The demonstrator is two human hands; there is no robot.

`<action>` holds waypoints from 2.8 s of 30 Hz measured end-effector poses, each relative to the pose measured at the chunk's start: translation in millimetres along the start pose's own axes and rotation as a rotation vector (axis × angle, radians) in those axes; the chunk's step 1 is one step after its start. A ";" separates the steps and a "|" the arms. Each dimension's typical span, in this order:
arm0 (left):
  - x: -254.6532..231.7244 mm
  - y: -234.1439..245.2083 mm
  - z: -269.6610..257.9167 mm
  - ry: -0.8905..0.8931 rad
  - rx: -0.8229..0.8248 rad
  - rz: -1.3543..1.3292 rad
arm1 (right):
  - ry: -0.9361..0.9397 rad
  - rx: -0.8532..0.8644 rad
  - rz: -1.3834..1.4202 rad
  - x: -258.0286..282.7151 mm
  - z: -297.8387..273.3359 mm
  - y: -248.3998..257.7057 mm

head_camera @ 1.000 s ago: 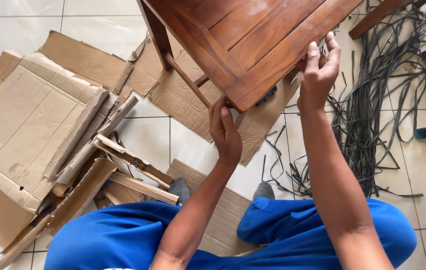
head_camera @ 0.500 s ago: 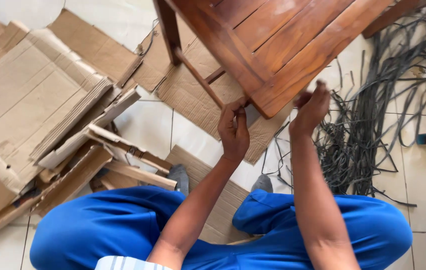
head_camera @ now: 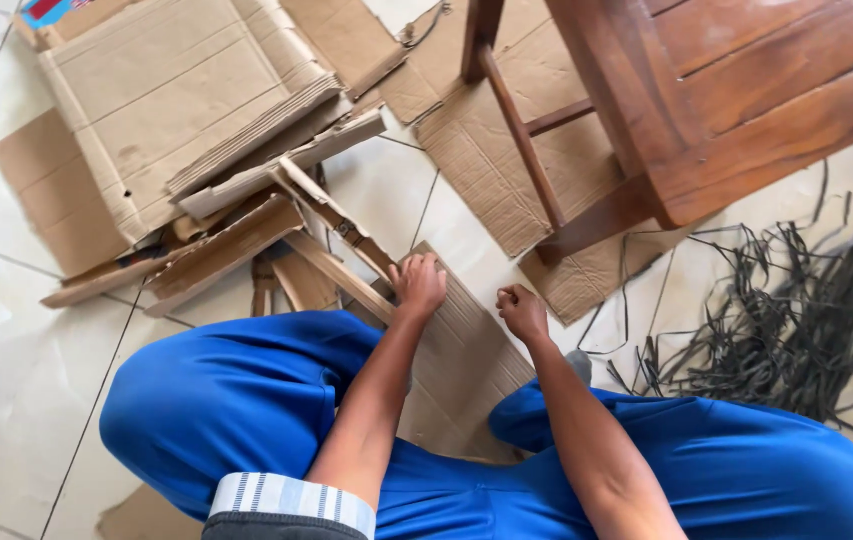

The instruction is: Wrapping the legs of a wooden chair with cardboard and black protective strips.

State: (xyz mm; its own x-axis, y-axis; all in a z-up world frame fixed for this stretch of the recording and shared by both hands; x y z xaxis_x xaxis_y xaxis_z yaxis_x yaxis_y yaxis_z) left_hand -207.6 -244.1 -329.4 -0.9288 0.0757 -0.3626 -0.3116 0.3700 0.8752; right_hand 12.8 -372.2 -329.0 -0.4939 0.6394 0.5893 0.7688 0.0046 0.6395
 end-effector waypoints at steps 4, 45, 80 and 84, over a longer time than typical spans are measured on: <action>33.8 23.4 -21.5 0.041 -0.068 0.090 | 0.048 0.072 0.002 20.7 0.5 -7.8; -138.2 338.1 -68.4 -0.545 -0.962 -0.432 | 0.143 -0.043 0.155 68.2 -31.7 36.6; -275.0 210.6 -80.9 -0.765 0.316 -1.401 | 0.200 -0.770 1.214 88.2 -94.5 205.9; -280.6 211.7 -89.5 -0.702 -0.012 -1.299 | 0.220 -0.824 1.035 97.5 -83.7 223.2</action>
State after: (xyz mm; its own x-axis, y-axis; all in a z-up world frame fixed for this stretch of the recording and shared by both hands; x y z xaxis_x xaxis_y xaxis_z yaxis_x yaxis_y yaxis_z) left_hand -30.8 -269.9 -13.7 0.2811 0.1285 -0.9510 -0.8352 0.5209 -0.1765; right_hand 102.3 -373.3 -87.5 0.0477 -0.0692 0.9965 0.3974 -0.9139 -0.0825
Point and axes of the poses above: each hand's wrist, its own z-axis towards the middle knuckle, its own y-axis out of the back of the hand, x = y × z, the point moved 5 cm from there along z, towards the middle knuckle, and after that the axes turned 1 degree about -x, right-handed, at the moved point
